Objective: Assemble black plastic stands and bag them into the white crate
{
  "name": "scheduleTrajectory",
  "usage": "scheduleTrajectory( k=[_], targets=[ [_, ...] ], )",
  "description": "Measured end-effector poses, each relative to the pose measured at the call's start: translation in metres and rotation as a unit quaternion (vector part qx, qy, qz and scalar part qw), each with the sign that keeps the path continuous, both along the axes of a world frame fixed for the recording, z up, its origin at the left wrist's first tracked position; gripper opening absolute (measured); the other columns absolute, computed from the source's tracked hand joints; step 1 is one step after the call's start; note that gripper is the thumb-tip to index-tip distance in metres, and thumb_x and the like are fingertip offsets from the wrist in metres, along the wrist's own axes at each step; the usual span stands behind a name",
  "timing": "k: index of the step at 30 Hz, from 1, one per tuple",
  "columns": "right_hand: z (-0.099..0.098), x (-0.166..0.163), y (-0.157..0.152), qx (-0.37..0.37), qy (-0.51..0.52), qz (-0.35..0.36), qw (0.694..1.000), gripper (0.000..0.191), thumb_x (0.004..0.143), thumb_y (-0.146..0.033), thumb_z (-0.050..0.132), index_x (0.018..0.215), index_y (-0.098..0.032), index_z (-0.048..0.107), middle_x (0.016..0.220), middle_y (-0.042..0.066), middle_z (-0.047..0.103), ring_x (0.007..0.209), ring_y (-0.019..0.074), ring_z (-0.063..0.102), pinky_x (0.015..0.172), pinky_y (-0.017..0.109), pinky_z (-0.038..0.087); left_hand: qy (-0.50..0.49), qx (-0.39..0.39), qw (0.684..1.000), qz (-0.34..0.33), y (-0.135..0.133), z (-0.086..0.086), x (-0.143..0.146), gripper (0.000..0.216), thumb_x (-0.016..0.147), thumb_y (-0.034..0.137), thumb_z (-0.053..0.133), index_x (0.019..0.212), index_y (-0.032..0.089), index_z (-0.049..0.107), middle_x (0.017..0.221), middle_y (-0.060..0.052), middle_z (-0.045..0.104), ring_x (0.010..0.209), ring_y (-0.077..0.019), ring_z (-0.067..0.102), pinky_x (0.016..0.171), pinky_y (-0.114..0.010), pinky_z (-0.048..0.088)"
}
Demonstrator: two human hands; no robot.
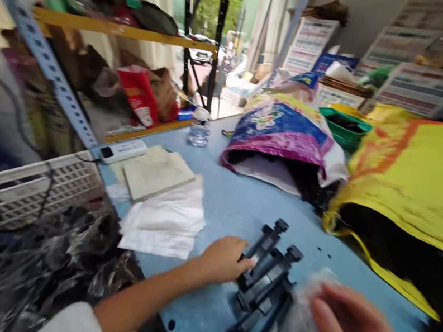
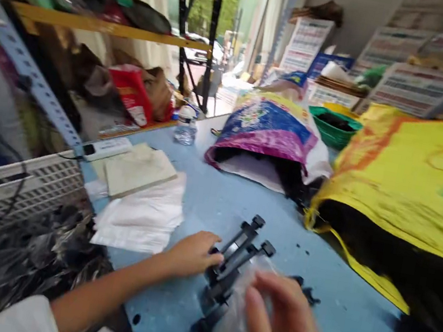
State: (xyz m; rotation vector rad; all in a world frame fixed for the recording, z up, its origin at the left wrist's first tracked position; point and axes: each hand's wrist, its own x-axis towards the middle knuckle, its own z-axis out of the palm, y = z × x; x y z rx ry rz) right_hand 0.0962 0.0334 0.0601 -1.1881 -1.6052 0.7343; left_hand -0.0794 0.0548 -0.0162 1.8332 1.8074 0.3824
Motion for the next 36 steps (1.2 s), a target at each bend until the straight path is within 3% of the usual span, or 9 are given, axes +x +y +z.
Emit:
scheduleTrajectory(
  k=[3,5,8,10,14,18,23,31,36],
  targets=[
    [0.004,-0.091,0.034,0.083,-0.079,0.211,0.971,0.014,0.079,-0.027,0.042,0.090,-0.022,0.049,0.084,0.004,0.053,0.074,0.0143,0.054,0.067,0.026,0.046,0.033,0.025,0.994,0.098,-0.040,0.005,-0.058,0.036,0.083,0.038,0.025,0.097,0.026,0.055,0.096,-0.004,0.062,0.088,-0.0155,0.056,0.074,-0.024,0.043],
    [-0.010,-0.153,0.053,0.103,-0.107,0.230,0.962,0.015,0.080,-0.023,0.038,0.087,-0.016,0.049,0.086,0.006,0.051,0.074,0.0128,0.053,0.069,0.026,0.045,0.090,0.026,0.980,0.175,-0.056,0.008,-0.114,0.039,0.083,0.031,0.022,0.091,0.018,0.057,0.086,-0.011,0.063,0.084,-0.0223,0.057,0.075,-0.035,0.042],
    [-0.045,-0.225,0.071,0.108,-0.174,0.233,0.951,0.018,0.084,-0.018,0.034,0.091,-0.012,0.050,0.088,0.006,0.052,0.076,0.0124,0.053,0.070,0.028,0.045,0.164,0.055,0.961,0.218,-0.050,0.006,-0.193,0.042,0.078,0.037,0.035,0.110,0.013,0.046,0.120,-0.017,0.045,0.115,-0.0309,0.034,0.093,-0.047,0.023],
    [-0.069,-0.252,0.071,0.112,-0.233,0.260,0.930,0.013,0.083,-0.020,0.045,0.091,-0.013,0.051,0.085,0.003,0.055,0.073,0.0125,0.054,0.066,0.030,0.046,0.189,0.052,0.961,0.197,-0.035,0.001,-0.228,0.063,0.067,0.045,0.050,0.120,0.012,0.036,0.132,-0.019,0.028,0.122,-0.0340,0.020,0.096,-0.047,0.016],
    [-0.098,-0.257,0.051,0.142,-0.335,0.303,0.881,0.014,0.081,-0.015,0.047,0.094,-0.013,0.053,0.094,0.005,0.056,0.095,0.0201,0.049,0.082,0.042,0.037,0.213,0.033,0.967,0.138,-0.017,-0.012,-0.252,0.073,0.062,0.051,0.054,0.121,0.012,0.035,0.131,-0.020,0.027,0.120,-0.0350,0.023,0.096,-0.041,0.018],
    [-0.103,-0.245,0.037,0.145,-0.390,0.298,0.859,0.019,0.078,-0.005,0.039,0.087,-0.011,0.054,0.093,0.011,0.056,0.097,0.0256,0.045,0.081,0.045,0.033,0.225,0.016,0.970,0.095,-0.014,-0.013,-0.261,0.066,0.064,0.048,0.053,0.119,0.016,0.037,0.127,-0.018,0.035,0.115,-0.0350,0.031,0.092,-0.042,0.024],
    [-0.108,-0.245,0.035,0.147,-0.387,0.323,0.851,0.019,0.079,-0.011,0.042,0.093,-0.016,0.052,0.104,0.007,0.054,0.098,0.0195,0.045,0.083,0.034,0.033,0.231,-0.016,0.971,0.051,-0.013,-0.005,-0.271,0.060,0.063,0.040,0.054,0.118,0.019,0.038,0.119,-0.016,0.044,0.105,-0.0331,0.043,0.086,-0.042,0.031],
    [-0.119,-0.246,0.040,0.158,-0.370,0.331,0.854,0.023,0.083,-0.012,0.036,0.099,-0.017,0.051,0.111,0.006,0.051,0.106,0.0171,0.040,0.092,0.033,0.028,0.232,-0.075,0.970,0.016,-0.033,0.000,-0.285,0.085,0.055,0.040,0.061,0.129,0.025,0.021,0.139,-0.013,0.010,0.123,-0.0372,0.011,0.092,-0.054,0.016],
    [-0.118,-0.242,0.037,0.160,-0.371,0.338,0.850,0.023,0.084,-0.013,0.036,0.099,-0.016,0.052,0.112,0.007,0.051,0.107,0.0183,0.040,0.092,0.036,0.027,0.228,-0.071,0.971,-0.004,-0.029,0.008,-0.284,0.088,0.049,0.026,0.062,0.128,0.015,0.025,0.136,-0.020,0.016,0.120,-0.0404,0.018,0.093,-0.045,0.023]
  ],
)
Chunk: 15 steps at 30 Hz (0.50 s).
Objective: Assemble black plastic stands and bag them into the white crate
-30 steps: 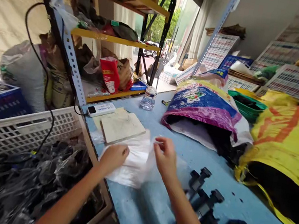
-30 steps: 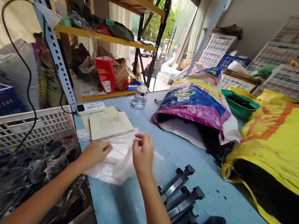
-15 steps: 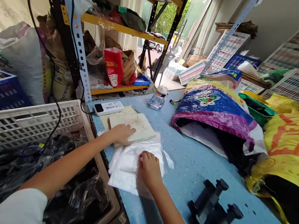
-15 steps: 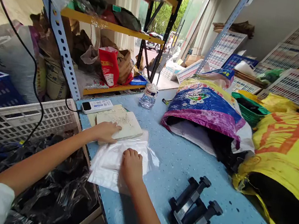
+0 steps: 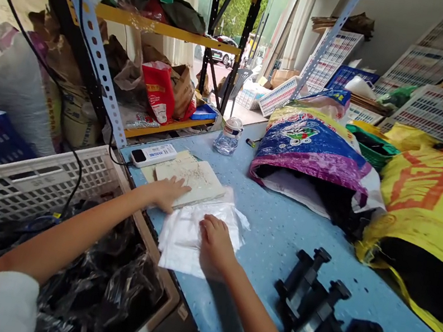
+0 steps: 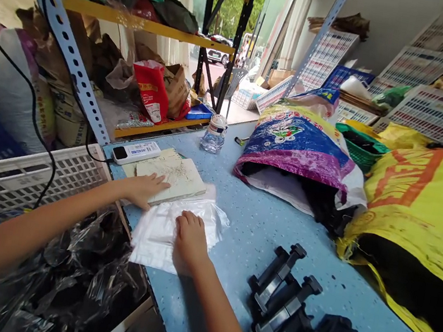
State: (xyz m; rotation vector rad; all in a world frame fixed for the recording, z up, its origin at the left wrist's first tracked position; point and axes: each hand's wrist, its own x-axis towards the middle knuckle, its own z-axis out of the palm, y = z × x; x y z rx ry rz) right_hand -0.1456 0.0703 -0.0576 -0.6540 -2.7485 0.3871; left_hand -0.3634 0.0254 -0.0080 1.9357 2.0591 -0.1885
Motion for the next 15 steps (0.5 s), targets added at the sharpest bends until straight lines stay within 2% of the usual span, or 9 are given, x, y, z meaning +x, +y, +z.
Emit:
scheduleTrajectory(
  k=[4,7,9,12,13,15],
  targets=[
    [0.001,-0.003,-0.004,0.005,-0.005,0.025,1.000,0.023,0.085,-0.013,0.035,0.100,-0.016,0.052,0.113,0.007,0.050,0.107,0.0174,0.041,0.094,0.036,0.026,-0.017,0.007,1.000,-0.017,0.009,0.029,-0.009,0.082,0.053,0.028,0.058,0.127,0.018,0.025,0.127,-0.015,0.037,0.109,-0.0319,0.041,0.087,-0.035,0.034],
    [0.005,-0.028,0.002,0.021,-0.006,0.047,0.999,0.022,0.084,-0.014,0.040,0.102,-0.015,0.051,0.116,0.007,0.048,0.111,0.0185,0.038,0.095,0.039,0.025,-0.019,0.010,0.999,-0.024,0.014,0.053,-0.015,0.077,0.057,0.031,0.055,0.127,0.019,0.025,0.113,-0.011,0.052,0.095,-0.0260,0.053,0.078,-0.031,0.039],
    [0.012,-0.050,0.008,0.036,-0.004,0.046,0.998,0.021,0.082,-0.018,0.045,0.102,-0.014,0.051,0.115,0.007,0.048,0.110,0.0206,0.039,0.092,0.043,0.029,-0.015,0.008,0.999,-0.033,0.015,0.062,-0.013,0.075,0.057,0.030,0.055,0.126,0.018,0.027,0.110,-0.010,0.054,0.092,-0.0244,0.054,0.076,-0.029,0.041],
    [0.029,-0.065,0.001,0.052,0.009,0.016,0.998,0.018,0.081,-0.019,0.048,0.097,-0.014,0.053,0.109,0.007,0.051,0.101,0.0203,0.046,0.085,0.043,0.037,-0.009,0.011,0.999,-0.048,0.011,0.055,-0.003,0.073,0.057,0.028,0.055,0.124,0.018,0.030,0.117,-0.010,0.049,0.098,-0.0228,0.052,0.081,-0.027,0.039],
    [0.034,-0.058,-0.006,0.053,0.016,0.005,0.998,0.016,0.081,-0.016,0.047,0.096,-0.013,0.053,0.106,0.007,0.052,0.098,0.0195,0.048,0.083,0.041,0.039,-0.007,0.012,0.999,-0.048,0.008,0.048,0.000,0.073,0.057,0.027,0.055,0.124,0.018,0.030,0.121,-0.010,0.046,0.103,-0.0231,0.049,0.084,-0.027,0.037],
    [0.044,-0.026,-0.022,0.049,0.030,-0.009,0.998,0.024,0.077,-0.004,0.042,0.097,-0.011,0.053,0.105,0.009,0.053,0.098,0.0198,0.048,0.081,0.036,0.040,-0.001,0.014,0.999,-0.032,0.002,0.030,0.004,0.071,0.058,0.027,0.056,0.124,0.019,0.031,0.128,-0.011,0.038,0.112,-0.0255,0.041,0.090,-0.031,0.033]
  ],
)
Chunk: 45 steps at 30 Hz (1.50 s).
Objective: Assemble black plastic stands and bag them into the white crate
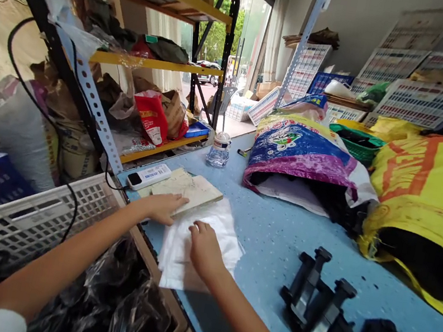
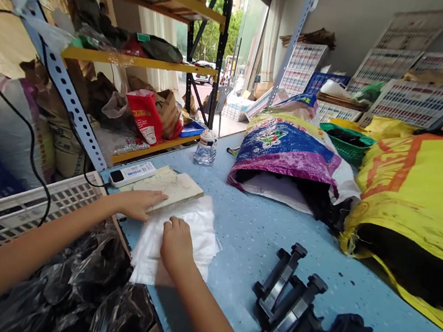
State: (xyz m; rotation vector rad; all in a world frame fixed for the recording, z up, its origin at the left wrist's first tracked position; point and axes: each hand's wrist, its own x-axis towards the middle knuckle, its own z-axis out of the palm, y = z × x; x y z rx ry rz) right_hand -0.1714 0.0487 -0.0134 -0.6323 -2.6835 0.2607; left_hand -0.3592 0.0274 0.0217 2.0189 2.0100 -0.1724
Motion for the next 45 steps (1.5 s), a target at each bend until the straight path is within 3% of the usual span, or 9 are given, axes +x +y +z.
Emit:
scheduleTrajectory(
  k=[4,9,13,19,23,28,34,38,45],
  targets=[
    [0.019,0.115,-0.008,-0.024,0.015,-0.036,0.999,0.037,0.071,-0.001,0.032,0.093,-0.018,0.056,0.100,0.007,0.057,0.093,0.0185,0.051,0.081,0.031,0.041,-0.010,0.013,0.999,0.046,-0.013,-0.023,0.006,0.054,0.067,0.035,0.051,0.117,0.018,0.041,0.130,-0.013,0.033,0.117,-0.0293,0.032,0.092,-0.040,0.029],
    [0.024,0.220,0.000,-0.038,-0.013,-0.245,0.969,0.026,0.081,-0.021,0.034,0.097,-0.015,0.053,0.100,0.012,0.056,0.094,0.0241,0.050,0.080,0.042,0.040,-0.104,0.088,0.991,0.021,-0.004,-0.011,0.065,0.039,0.077,0.033,0.038,0.110,0.015,0.047,0.123,-0.012,0.042,0.115,-0.0267,0.034,0.096,-0.041,0.024],
    [-0.002,0.229,-0.007,-0.045,-0.073,-0.307,0.948,0.028,0.080,-0.023,0.038,0.105,-0.017,0.051,0.117,0.010,0.048,0.109,0.0269,0.039,0.091,0.053,0.024,-0.233,0.084,0.968,-0.033,0.024,-0.014,0.173,0.038,0.080,0.039,0.034,0.110,0.019,0.047,0.113,-0.004,0.052,0.101,-0.0156,0.048,0.088,-0.024,0.036],
    [-0.025,0.236,-0.012,-0.045,-0.076,-0.316,0.945,0.036,0.083,-0.029,0.032,0.115,-0.015,0.043,0.123,0.009,0.043,0.118,0.0237,0.030,0.094,0.049,0.025,-0.280,0.009,0.959,0.038,0.077,-0.046,0.297,0.051,0.073,0.051,0.044,0.103,0.010,0.051,0.096,-0.012,0.060,0.088,-0.0220,0.056,0.073,-0.031,0.043],
    [-0.025,0.255,-0.017,-0.046,-0.079,-0.298,0.950,0.034,0.084,-0.030,0.029,0.108,-0.016,0.049,0.123,0.008,0.044,0.119,0.0228,0.029,0.094,0.050,0.025,-0.306,-0.003,0.948,0.088,0.090,-0.050,0.307,0.031,0.077,0.039,0.047,0.089,0.012,0.055,0.091,-0.007,0.059,0.083,-0.0165,0.055,0.075,-0.036,0.042],
    [-0.027,0.282,-0.017,-0.057,-0.033,-0.286,0.956,0.031,0.081,-0.027,0.031,0.099,-0.016,0.053,0.120,0.009,0.046,0.118,0.0226,0.031,0.093,0.045,0.028,-0.404,-0.011,0.906,0.122,0.073,-0.049,0.274,0.020,0.077,0.030,0.047,0.077,0.011,0.055,0.073,-0.002,0.057,0.069,-0.0132,0.054,0.065,-0.030,0.042],
    [-0.019,0.289,-0.008,-0.180,0.156,-0.284,0.929,0.031,0.075,-0.034,0.042,0.091,-0.012,0.055,0.112,0.017,0.049,0.110,0.0309,0.038,0.093,0.053,0.023,-0.558,-0.003,0.816,0.147,0.018,-0.040,0.252,0.019,0.067,0.017,0.038,0.082,0.016,0.049,0.065,0.001,0.052,0.061,-0.0123,0.050,0.056,-0.023,0.039],
    [0.004,0.269,-0.016,-0.238,0.211,-0.278,0.906,0.033,0.081,-0.040,0.034,0.102,-0.016,0.046,0.106,0.011,0.052,0.096,0.0218,0.051,0.083,0.040,0.040,-0.649,-0.002,0.750,0.129,-0.013,-0.025,0.263,0.025,0.068,0.025,0.043,0.091,0.016,0.047,0.079,0.000,0.053,0.071,-0.0122,0.050,0.063,-0.022,0.039],
    [0.040,0.240,-0.029,-0.377,0.423,-0.197,0.800,0.022,0.076,-0.040,0.048,0.089,-0.023,0.043,0.082,0.001,0.052,0.068,0.0133,0.054,0.060,0.028,0.048,-0.864,-0.174,0.463,0.093,-0.035,-0.033,0.280,0.025,0.065,0.025,0.046,0.086,0.014,0.053,0.063,-0.002,0.056,0.052,-0.0127,0.053,0.051,-0.024,0.041]
  ],
)
